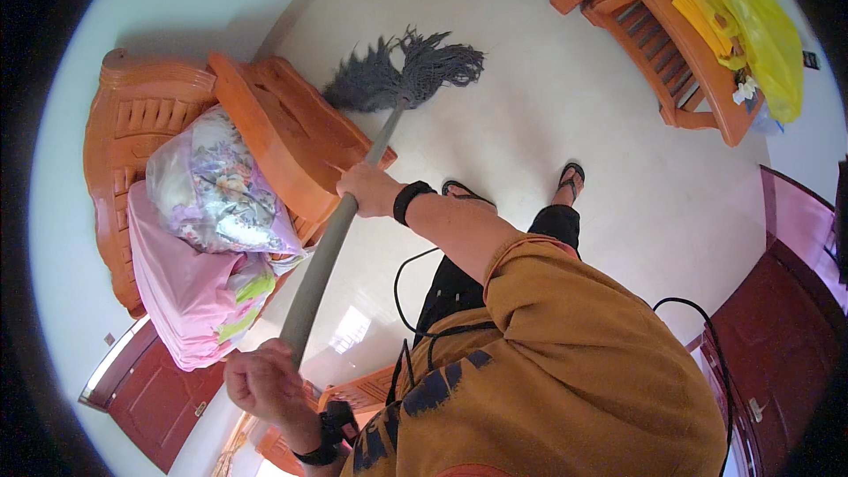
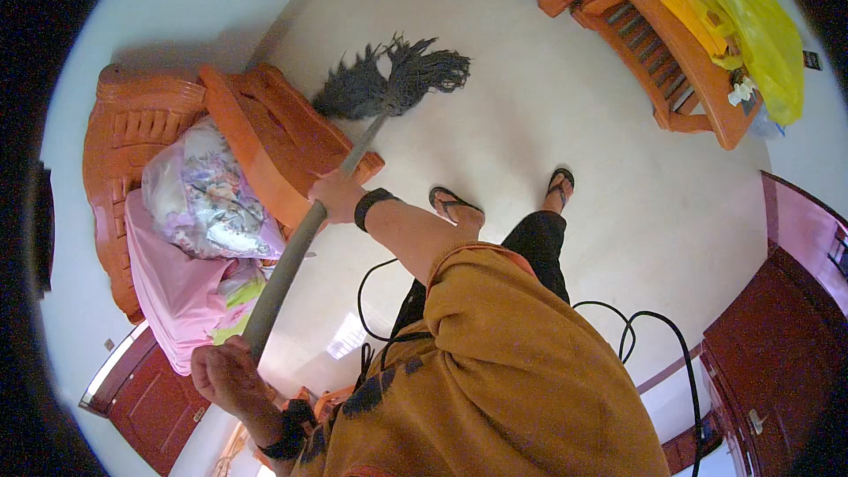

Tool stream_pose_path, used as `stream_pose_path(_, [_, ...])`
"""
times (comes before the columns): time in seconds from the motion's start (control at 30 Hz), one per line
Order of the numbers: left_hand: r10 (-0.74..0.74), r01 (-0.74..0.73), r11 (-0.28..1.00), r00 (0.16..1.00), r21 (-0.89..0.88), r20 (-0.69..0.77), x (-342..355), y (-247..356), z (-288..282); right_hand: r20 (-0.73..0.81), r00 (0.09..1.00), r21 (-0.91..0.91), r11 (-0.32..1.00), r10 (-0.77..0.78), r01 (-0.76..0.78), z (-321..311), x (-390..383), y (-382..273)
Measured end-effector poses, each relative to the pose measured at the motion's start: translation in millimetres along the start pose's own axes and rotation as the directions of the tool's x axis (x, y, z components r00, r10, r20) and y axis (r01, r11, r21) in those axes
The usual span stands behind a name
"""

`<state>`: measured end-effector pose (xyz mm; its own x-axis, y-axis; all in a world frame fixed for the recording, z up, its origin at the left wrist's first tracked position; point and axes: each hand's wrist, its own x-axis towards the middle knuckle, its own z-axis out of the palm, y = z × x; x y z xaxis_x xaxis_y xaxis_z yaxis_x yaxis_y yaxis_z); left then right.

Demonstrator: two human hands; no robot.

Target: The person is mopping the tiled floor in a living room area, moving between furniture and a door.

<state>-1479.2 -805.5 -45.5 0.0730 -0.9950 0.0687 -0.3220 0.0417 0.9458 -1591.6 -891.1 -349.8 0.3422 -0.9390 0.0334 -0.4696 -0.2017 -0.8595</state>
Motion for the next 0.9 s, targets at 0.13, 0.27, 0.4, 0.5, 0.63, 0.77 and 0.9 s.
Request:
stream_pose_path(0.13, [-0.066, 0.062, 0.993, 0.997, -0.098, -0.042, 3, 17, -6, 0.074, 0.997, -0.01, 1.0, -0.008, 0.009, -34, -40, -12])
stream_pose_path(0.27, [-0.097, 0.101, 0.983, 0.995, -0.154, 0.035, 2, 38, 29, 0.063, 0.994, 0.008, 0.996, 0.087, -0.088, -56, -91, 2])
stream_pose_path(0.4, [-0.112, 0.135, 0.974, 0.986, -0.183, 0.127, 6, 50, 91, -0.035, 0.983, 0.014, 0.984, 0.179, -0.178, -116, -146, 29])
stream_pose_path(0.5, [-0.157, 0.211, 0.95, 0.96, -0.23, 0.233, 0, 47, 139, -0.146, 0.945, 0.0, 0.956, 0.291, -0.294, -144, -192, 59])
stream_pose_path(0.63, [-0.151, 0.308, 0.882, 0.902, -0.357, 0.405, -17, 16, 205, -0.232, 0.889, -0.078, 0.904, 0.394, -0.42, -186, -271, 100])
stream_pose_path(0.77, [-0.309, 0.597, 0.765, 0.668, -0.24, 0.677, -55, -2, 289, -0.443, 0.761, -0.091, 0.821, 0.474, -0.564, -209, -371, 148])
stream_pose_path(0.9, [-0.293, 0.602, 0.797, 0.452, -0.046, 0.843, -91, -31, 331, -0.408, 0.637, -0.07, 0.673, 0.655, -0.737, -214, -432, 172])
